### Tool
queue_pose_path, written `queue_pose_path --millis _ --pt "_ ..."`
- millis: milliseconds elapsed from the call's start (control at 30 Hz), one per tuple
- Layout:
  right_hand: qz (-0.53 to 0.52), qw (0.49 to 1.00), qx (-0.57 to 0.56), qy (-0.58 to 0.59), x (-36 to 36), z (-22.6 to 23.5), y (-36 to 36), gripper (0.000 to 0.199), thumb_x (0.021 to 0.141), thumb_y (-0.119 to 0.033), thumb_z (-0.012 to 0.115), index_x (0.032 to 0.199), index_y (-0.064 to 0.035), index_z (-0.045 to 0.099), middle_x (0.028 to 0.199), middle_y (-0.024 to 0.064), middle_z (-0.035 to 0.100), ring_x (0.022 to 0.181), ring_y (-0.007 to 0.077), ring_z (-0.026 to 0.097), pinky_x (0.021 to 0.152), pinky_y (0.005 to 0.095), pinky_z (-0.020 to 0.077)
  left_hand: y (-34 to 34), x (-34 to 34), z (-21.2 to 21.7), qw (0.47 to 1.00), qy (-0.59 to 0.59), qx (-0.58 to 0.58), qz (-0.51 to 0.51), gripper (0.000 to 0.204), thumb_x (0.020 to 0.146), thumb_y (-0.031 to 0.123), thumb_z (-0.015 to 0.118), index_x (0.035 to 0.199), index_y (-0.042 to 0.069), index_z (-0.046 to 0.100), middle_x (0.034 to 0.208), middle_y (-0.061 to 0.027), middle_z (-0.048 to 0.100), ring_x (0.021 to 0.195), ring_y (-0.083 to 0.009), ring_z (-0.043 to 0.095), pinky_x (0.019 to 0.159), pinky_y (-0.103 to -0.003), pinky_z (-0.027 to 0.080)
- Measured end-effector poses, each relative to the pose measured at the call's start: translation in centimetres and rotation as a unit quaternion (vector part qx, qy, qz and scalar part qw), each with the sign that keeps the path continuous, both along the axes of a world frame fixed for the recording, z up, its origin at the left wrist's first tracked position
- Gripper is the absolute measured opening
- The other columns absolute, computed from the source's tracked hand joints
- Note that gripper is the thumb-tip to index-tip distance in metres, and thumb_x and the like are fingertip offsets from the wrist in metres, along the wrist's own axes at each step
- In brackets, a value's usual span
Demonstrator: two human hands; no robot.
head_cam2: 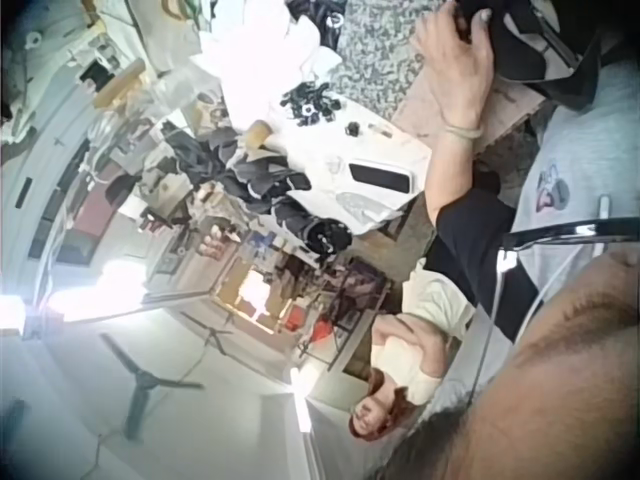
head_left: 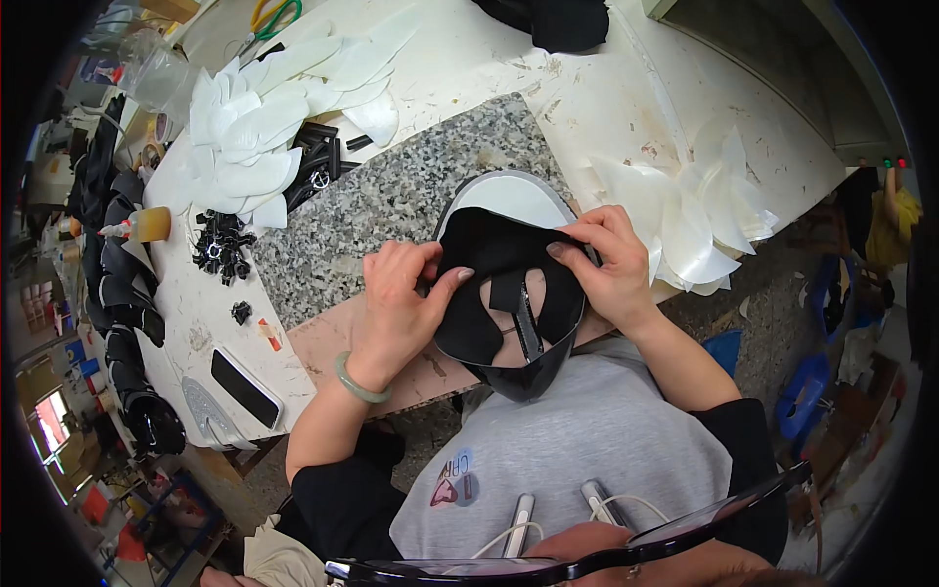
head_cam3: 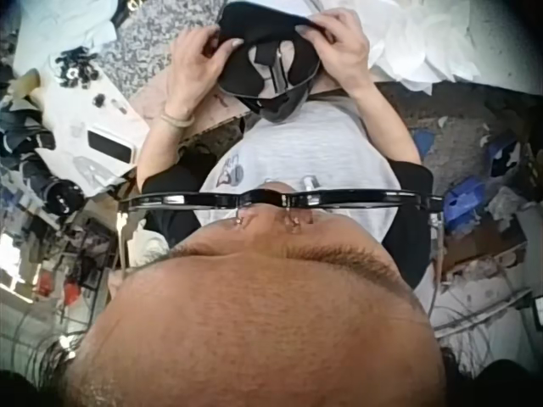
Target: The person retrieves heated reinforcement pads from an oven, adheres them onto shoe upper components by hand, and presses a black fabric lining into the interior of the shoe piece.
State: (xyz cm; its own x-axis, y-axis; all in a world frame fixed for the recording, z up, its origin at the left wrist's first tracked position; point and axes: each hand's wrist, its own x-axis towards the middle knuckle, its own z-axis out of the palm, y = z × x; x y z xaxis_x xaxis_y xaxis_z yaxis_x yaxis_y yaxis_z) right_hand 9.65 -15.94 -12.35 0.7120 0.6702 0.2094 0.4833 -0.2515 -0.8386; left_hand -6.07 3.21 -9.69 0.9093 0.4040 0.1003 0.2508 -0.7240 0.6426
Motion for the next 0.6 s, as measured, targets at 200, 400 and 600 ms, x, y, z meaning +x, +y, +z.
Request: queue_pose_path --millis 200,400,600 --pt "-0.063 0.992 0.045 0.1 -0.1 -1.2 0.3 0.017 0.071 -0.003 0.075 0.087 -0.0033 0.068 0.083 0.0058 0.057 0.08 0.0197 0.056 0.065 0.0283 0.0453 -0.3 0.0 -0.6 0.999 -0.029 0.008 0.026 0.024 0.074 0.016 0.076 0.091 0.004 0.063 0.069 -0.0016 0.052 0.069 -0.0181 0.049 0.07 -0.032 0.032" --pt "0.007 1.0 -0.02 -0.01 0.7 1.3 0.2 0.017 0.07 -0.003 0.075 0.085 -0.003 0.066 0.082 0.0064 0.057 0.083 0.0222 0.053 0.072 0.0313 0.0444 -0.2 -0.2 -0.8 0.997 -0.061 0.04 0.001 0.018 0.073 0.007 0.073 0.088 0.007 0.063 0.081 -0.0027 0.057 0.08 -0.0214 0.051 0.074 -0.034 0.033" --pt "0.105 0.989 -0.078 0.074 1.0 4.3 1.1 0.024 0.062 -0.002 0.076 0.083 -0.0059 0.064 0.078 0.0057 0.054 0.084 0.0232 0.052 0.074 0.0336 0.0419 0.1 -0.2 -0.9 0.995 -0.08 0.003 -0.062 0.029 0.068 0.003 0.073 0.093 0.008 0.06 0.096 -0.0041 0.061 0.093 -0.0248 0.052 0.082 -0.034 0.034"
